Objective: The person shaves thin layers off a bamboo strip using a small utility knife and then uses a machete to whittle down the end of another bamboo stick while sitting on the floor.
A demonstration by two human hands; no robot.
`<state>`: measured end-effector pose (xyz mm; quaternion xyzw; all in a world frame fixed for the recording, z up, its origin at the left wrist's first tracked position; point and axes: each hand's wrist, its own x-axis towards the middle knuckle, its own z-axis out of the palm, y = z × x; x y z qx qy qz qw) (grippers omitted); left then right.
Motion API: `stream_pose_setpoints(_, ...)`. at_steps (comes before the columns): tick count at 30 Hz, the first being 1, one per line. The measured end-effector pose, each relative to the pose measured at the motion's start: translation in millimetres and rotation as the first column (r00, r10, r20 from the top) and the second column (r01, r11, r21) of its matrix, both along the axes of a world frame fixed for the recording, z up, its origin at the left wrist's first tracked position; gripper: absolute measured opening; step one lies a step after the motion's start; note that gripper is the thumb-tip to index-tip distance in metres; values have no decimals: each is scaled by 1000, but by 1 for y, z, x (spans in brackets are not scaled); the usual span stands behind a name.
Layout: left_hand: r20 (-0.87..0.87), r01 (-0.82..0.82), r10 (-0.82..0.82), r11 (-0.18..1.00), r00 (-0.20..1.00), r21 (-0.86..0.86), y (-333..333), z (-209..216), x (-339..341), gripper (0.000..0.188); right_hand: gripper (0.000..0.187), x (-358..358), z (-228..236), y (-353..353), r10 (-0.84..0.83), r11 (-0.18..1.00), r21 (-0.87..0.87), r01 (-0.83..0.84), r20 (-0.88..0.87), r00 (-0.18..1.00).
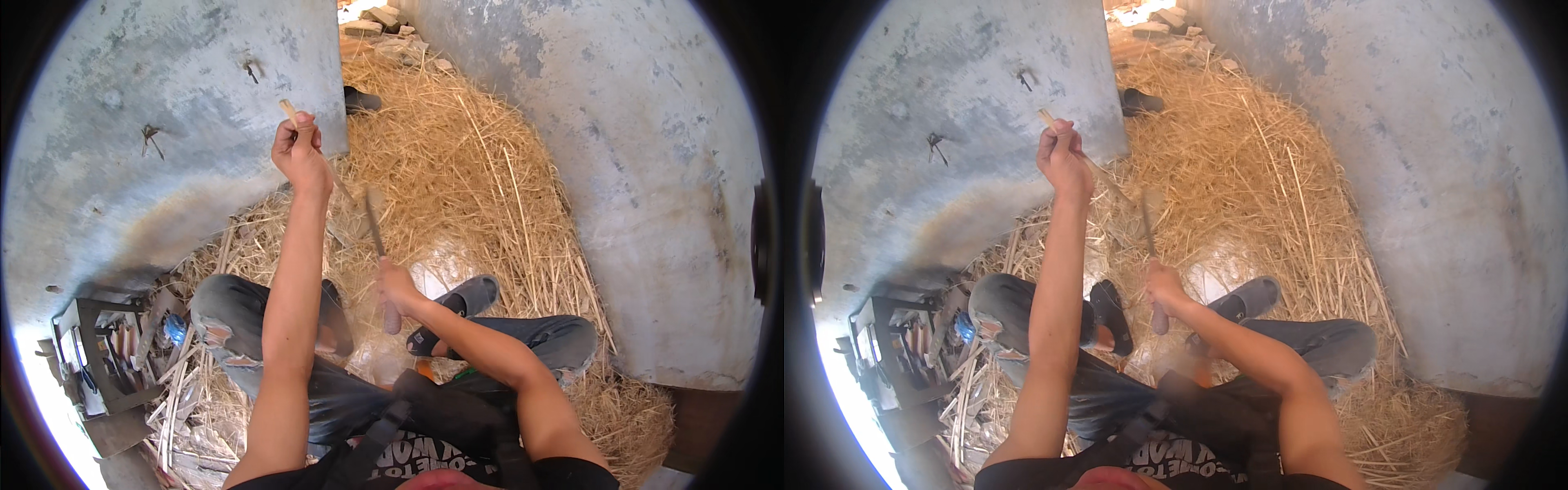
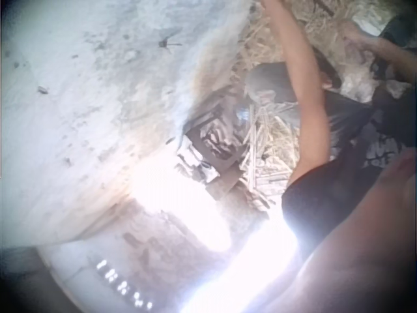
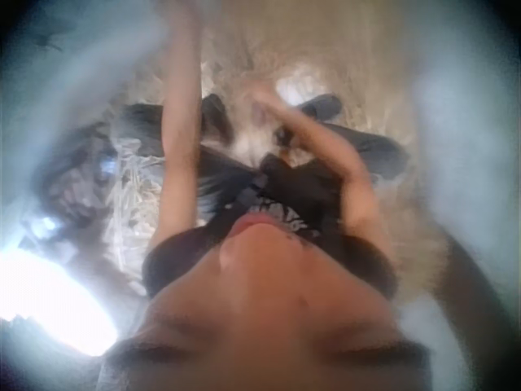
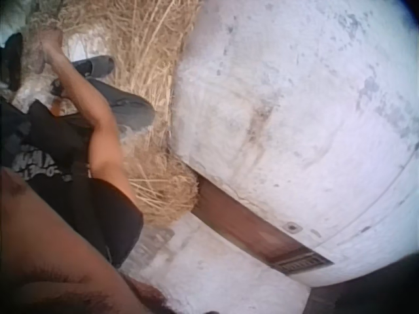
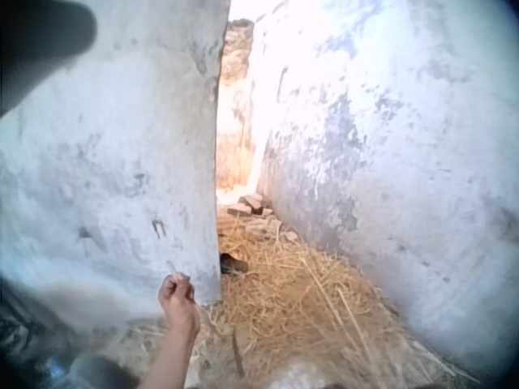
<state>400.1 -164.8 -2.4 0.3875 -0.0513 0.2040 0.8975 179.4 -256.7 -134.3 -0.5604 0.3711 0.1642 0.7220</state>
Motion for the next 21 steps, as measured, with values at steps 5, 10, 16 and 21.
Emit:
stream_pose_setpoints(5, 49, -88, 85, 995, 995, 55, 7, 2, 2, 24, 43, 13, 62, -30, -50, 998, 54, 37, 257, 965)
stream_pose_setpoints(10, 28, -317, 317, 929, 948, 190, 27, -9, -7, 25, 33, 22, 97, -35, -96, 995, 47, 84, 434, 896)
stream_pose_setpoints(16, -148, -322, 301, 937, 942, -139, 53, 21, -23, 34, 34, 17, 88, -56, -274, 935, -71, 347, 478, 835)
stream_pose_setpoints(21, -214, -208, 133, 901, 968, -380, 72, 41, -53, 33, 39, 38, 86, -82, -479, 849, -25, 528, 386, 789)
